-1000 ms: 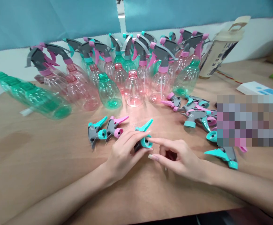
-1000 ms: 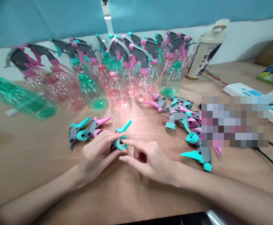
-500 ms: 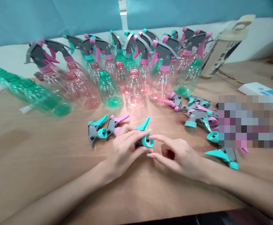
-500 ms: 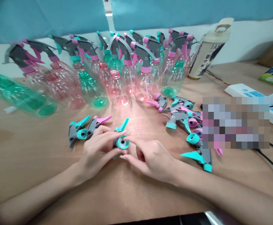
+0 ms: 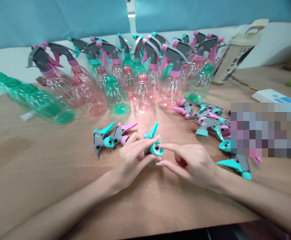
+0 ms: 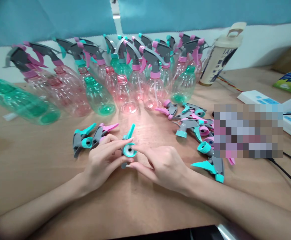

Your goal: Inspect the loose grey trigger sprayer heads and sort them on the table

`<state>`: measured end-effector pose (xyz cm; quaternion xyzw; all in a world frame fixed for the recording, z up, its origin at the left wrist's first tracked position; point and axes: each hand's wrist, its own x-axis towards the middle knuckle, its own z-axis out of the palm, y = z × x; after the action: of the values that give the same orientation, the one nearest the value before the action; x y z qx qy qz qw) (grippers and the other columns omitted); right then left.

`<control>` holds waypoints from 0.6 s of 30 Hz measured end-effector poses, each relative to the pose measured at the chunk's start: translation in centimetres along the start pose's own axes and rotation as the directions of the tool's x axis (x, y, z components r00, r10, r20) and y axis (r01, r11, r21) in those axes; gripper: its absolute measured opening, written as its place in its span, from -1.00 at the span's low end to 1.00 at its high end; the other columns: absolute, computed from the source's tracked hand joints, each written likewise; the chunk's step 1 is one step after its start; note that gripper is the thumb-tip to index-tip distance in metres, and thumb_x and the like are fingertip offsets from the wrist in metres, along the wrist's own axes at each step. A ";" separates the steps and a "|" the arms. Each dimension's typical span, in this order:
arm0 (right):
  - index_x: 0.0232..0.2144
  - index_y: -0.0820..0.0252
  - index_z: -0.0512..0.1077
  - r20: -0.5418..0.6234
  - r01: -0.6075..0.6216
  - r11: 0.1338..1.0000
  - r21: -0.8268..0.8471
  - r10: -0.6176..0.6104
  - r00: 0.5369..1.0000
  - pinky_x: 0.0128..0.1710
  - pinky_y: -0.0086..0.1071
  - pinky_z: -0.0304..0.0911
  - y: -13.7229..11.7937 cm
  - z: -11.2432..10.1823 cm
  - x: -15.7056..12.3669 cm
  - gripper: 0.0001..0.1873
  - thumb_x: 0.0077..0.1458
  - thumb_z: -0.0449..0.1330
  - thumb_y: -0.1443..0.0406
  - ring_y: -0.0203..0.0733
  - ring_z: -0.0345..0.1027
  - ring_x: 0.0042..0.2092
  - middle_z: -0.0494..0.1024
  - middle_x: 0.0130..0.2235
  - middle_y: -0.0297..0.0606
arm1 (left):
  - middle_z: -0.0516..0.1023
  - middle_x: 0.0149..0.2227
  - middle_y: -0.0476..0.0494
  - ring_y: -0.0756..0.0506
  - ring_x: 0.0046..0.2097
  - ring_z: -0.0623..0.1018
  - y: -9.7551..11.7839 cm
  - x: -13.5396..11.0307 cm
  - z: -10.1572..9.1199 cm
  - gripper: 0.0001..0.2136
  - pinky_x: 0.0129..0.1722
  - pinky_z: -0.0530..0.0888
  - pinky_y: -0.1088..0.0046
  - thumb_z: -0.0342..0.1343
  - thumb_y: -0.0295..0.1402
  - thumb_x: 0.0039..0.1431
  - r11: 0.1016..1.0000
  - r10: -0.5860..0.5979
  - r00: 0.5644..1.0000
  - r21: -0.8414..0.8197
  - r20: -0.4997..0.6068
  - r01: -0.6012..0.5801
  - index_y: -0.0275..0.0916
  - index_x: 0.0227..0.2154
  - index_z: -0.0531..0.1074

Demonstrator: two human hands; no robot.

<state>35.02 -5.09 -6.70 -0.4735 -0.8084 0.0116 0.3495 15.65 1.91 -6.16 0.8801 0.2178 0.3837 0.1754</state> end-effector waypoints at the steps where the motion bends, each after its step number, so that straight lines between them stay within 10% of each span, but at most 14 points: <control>1: -0.06 0.32 0.37 0.003 0.002 1.000 0.022 -0.002 1.000 -0.55 -0.46 0.09 -0.1 0.0 0.0 -0.64 0.17 0.15 0.19 -0.38 0.16 -0.63 0.35 -0.64 -0.49 | 0.56 -0.40 -0.04 -0.06 -0.35 0.35 0.0 0.0 0.0 -0.68 -0.29 0.39 0.38 0.17 -0.36 0.16 1.000 0.001 1.000 0.003 0.001 -0.001 -0.23 -0.01 0.39; 11: -0.05 0.26 0.36 0.051 0.015 0.951 0.310 -0.032 0.998 -0.55 -0.50 0.14 0.2 0.1 0.0 -0.67 0.19 0.13 0.20 -0.42 0.15 -0.64 0.35 -0.64 -0.53 | 0.58 -0.43 0.00 -0.06 -0.39 0.36 0.0 0.1 0.0 -0.64 -0.30 0.39 0.37 0.10 -0.36 0.22 0.996 0.035 0.996 -0.079 0.085 -0.028 -0.15 0.08 0.32; 18: -0.17 0.27 0.45 -0.013 0.048 0.998 -0.028 -0.048 0.999 -0.49 -0.43 0.11 0.0 -0.8 0.7 -0.76 0.18 0.15 0.24 -0.34 0.30 -0.55 0.50 -0.54 -0.37 | 0.57 -0.27 -0.09 -0.08 -0.26 0.40 -0.3 0.1 -0.2 -0.61 -0.26 0.40 0.38 0.08 -0.43 0.23 0.997 0.024 0.989 -0.074 0.144 -0.013 -0.17 0.12 0.28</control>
<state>35.33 -4.79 -5.69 -0.4587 -0.8172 -0.0111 0.3487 15.51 2.22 -6.09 0.9005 0.1824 0.3283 0.2192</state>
